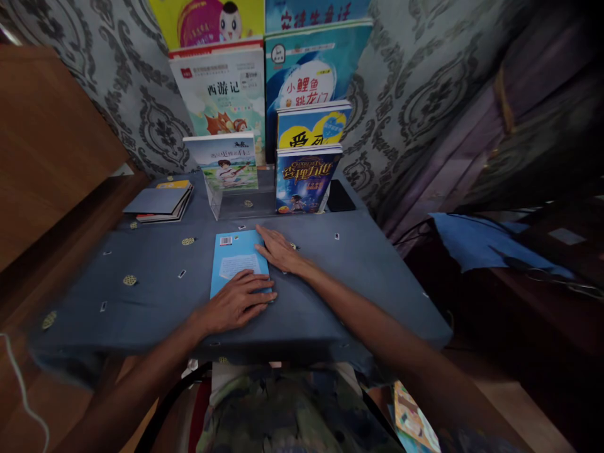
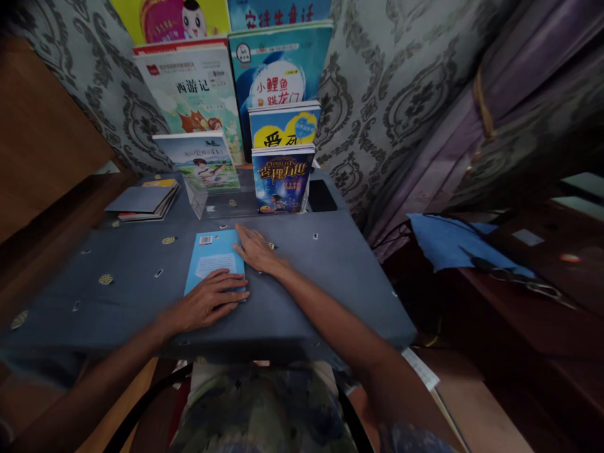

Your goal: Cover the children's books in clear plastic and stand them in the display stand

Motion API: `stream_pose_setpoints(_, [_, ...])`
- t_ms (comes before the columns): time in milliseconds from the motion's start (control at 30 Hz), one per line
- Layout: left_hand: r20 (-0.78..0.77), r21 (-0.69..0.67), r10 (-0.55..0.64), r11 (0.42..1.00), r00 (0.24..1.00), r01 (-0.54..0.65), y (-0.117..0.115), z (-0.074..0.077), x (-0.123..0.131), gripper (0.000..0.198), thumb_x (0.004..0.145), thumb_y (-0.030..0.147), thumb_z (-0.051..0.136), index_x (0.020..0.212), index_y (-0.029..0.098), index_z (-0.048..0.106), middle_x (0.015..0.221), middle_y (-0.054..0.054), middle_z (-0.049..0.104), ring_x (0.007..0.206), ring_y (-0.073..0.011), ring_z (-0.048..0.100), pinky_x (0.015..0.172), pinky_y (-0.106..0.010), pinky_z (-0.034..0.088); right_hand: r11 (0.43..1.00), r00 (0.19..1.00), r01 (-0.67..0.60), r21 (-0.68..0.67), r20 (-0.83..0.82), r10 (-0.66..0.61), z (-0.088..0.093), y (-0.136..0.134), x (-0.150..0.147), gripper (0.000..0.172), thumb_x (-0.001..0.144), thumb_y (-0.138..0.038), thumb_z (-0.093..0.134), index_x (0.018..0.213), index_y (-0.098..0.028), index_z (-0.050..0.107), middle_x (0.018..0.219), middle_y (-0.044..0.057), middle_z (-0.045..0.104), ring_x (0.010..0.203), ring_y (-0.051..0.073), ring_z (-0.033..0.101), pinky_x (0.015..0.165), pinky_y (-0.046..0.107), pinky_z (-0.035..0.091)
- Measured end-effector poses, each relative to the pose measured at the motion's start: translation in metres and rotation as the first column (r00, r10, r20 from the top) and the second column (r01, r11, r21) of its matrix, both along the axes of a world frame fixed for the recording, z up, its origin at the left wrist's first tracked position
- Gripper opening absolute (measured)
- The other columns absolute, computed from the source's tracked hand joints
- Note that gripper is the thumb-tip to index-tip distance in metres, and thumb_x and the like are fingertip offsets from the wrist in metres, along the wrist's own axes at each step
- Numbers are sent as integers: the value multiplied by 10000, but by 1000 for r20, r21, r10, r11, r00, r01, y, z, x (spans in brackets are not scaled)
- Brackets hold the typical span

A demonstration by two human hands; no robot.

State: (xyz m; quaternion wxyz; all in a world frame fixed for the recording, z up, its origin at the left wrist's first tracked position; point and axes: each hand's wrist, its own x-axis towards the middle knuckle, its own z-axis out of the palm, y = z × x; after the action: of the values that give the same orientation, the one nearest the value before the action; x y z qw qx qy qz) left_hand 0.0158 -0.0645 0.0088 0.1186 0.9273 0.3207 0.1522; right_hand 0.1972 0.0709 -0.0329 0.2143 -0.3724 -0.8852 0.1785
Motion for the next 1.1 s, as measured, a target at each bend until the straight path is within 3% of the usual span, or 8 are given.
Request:
stream_pose_setpoints(200, [35, -36, -16, 999, 999, 17, -1, 1, -1, 357, 1026, 280, 454, 1334, 323, 631, 1399, -52, 630, 1320, -212, 552, 1161, -491, 371, 1000, 1000, 0, 5, 13, 0, -3, 0, 1, 635, 1042, -432, 356, 1580, -109, 256, 1595, 190, 379, 1494, 276, 334, 1220, 510, 269])
stream_pose_setpoints(333, [89, -62, 11, 998, 996, -5, 10, -1, -17, 391, 1029, 280, 441, 1394, 320, 576, 1435, -52, 601, 1346, -202, 533, 1151, -452, 405, 1000, 1000, -14, 8, 16, 13, -3, -1, 1, 634, 1036, -435, 374, 1584, -136, 264, 1604, 165, 374, 1502, 268, 320, 1225, 501, 267])
stream_pose_setpoints(467, [96, -24, 207, 978, 974, -206, 40, -12, -50, 418, 1033, 318, 404, 1420, 256, 548, 1442, -85, 594, 1378, -224, 508, 1169, -483, 385, 1000, 999, -13, 3, 51, 12, 1, -2, 0, 630, 1039, -407, 369, 1573, -85, 279, 1601, 187, 369, 1513, 267, 295, 1230, 495, 258])
stream_pose_setpoints(533, [95, 15, 351, 935, 932, -354, 58, -18, -67, 432, 1032, 339, 379, 1397, 200, 565, 1464, -117, 570, 1392, -246, 493, 1184, -508, 359, 1000, 997, -22, 11, 77, 21, 3, -3, -1, 606, 1045, -392, 350, 1566, -86, 301, 1608, 183, 356, 1524, 267, 266, 1234, 505, 247])
stream_pose_setpoints(633, [72, 33, 451, 891, 890, -454, 77, -25, -83, 461, 1028, 345, 346, 1392, 155, 556, 1487, -139, 542, 1417, -253, 464, 1188, -494, 358, 998, 990, -63, 28, 131, 59, 7, -10, -1, 589, 1053, -397, 334, 1557, -91, 330, 1623, 176, 322, 1539, 278, 213, 1246, 529, 202])
stream_pose_setpoints(867, [59, 100, 494, 862, 868, -497, 83, -36, -85, 456, 1032, 322, 315, 1402, 179, 540, 1508, -110, 524, 1436, -236, 435, 1187, -462, 358, 973, 955, -228, 47, 203, 214, 13, -58, 14, 624, 1064, -453, 345, 1570, -90, 299, 1638, 175, 278, 1548, 283, 164, 1260, 542, 136])
stream_pose_setpoints(1100, [69, 136, 495, 855, 866, -500, 84, -40, -84, 450, 1027, 296, 322, 1396, 166, 545, 1486, -124, 546, 1412, -246, 467, 1178, -467, 370, 893, 866, -450, 18, 254, 431, 23, -107, 7, 612, 1054, -402, 437, 1574, -118, 285, 1636, 142, 306, 1552, 245, 155, 1272, 525, 88])
